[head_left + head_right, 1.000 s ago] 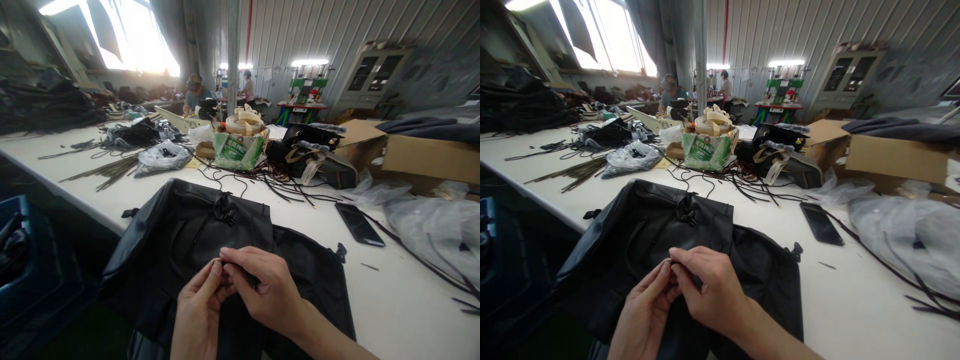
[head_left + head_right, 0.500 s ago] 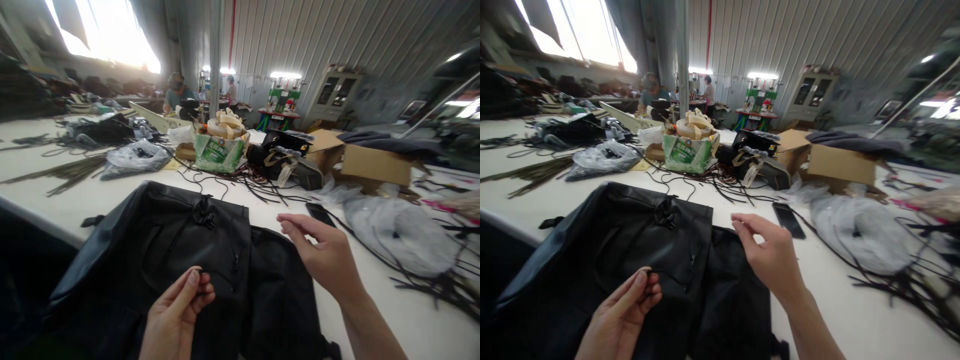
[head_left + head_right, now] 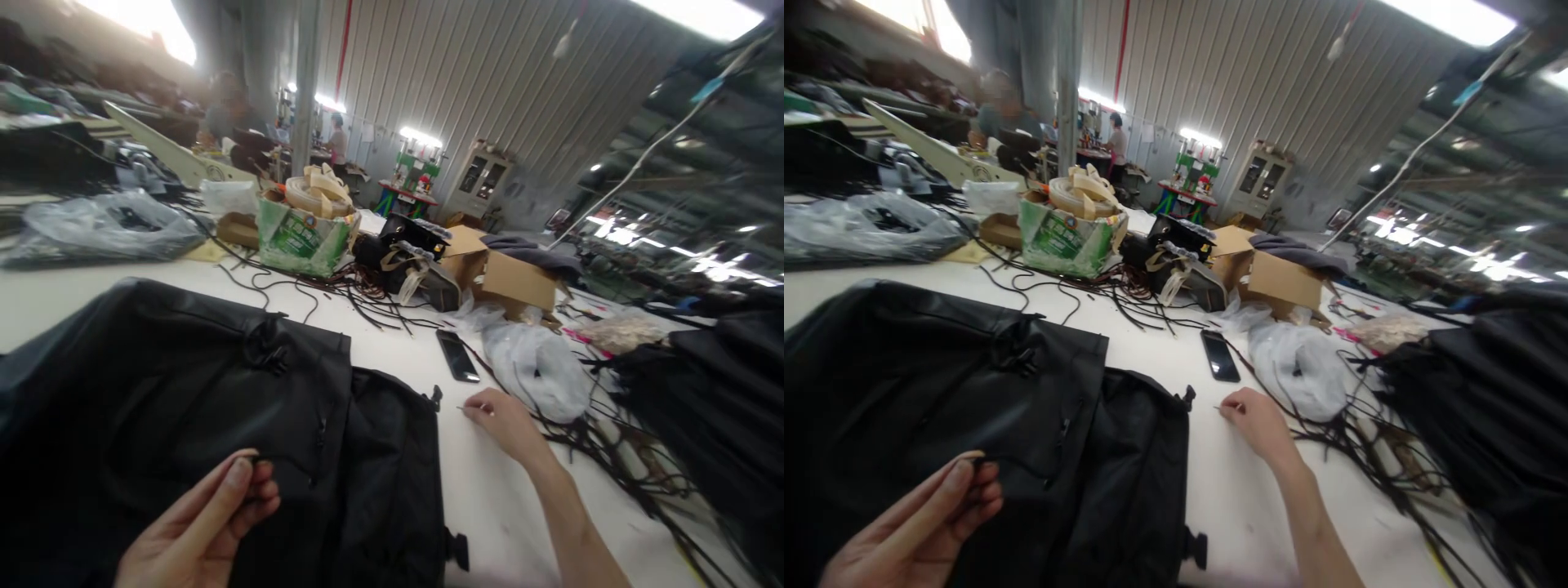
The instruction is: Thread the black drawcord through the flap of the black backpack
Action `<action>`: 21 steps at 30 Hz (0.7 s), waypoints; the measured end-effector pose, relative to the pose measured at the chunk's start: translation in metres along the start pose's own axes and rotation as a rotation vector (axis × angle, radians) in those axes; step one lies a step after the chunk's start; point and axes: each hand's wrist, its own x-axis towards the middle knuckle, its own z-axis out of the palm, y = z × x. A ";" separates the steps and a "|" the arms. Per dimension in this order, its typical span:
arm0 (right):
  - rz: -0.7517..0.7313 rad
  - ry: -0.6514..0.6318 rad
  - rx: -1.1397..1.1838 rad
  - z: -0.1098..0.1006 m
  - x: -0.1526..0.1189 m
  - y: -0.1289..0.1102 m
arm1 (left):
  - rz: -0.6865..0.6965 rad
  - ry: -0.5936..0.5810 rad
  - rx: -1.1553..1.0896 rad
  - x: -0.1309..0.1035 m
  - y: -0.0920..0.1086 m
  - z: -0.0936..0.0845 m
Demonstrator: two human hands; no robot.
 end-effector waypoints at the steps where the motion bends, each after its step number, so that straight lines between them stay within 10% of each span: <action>1: -0.014 -0.008 0.019 0.002 0.004 0.004 | -0.017 -0.021 0.023 -0.006 0.004 0.005; 6: -0.044 0.189 0.088 0.002 0.015 -0.004 | 0.022 -0.037 0.046 -0.026 0.012 0.026; 10: -0.215 0.538 0.335 -0.023 -0.018 -0.087 | 0.082 -0.033 0.041 -0.028 0.008 0.032; 15: -0.790 0.338 0.585 -0.024 -0.059 -0.206 | 0.019 -0.072 0.086 -0.021 0.006 0.021; 21: -1.003 0.266 0.599 0.013 -0.073 -0.258 | -0.021 -0.092 0.111 -0.015 0.007 0.009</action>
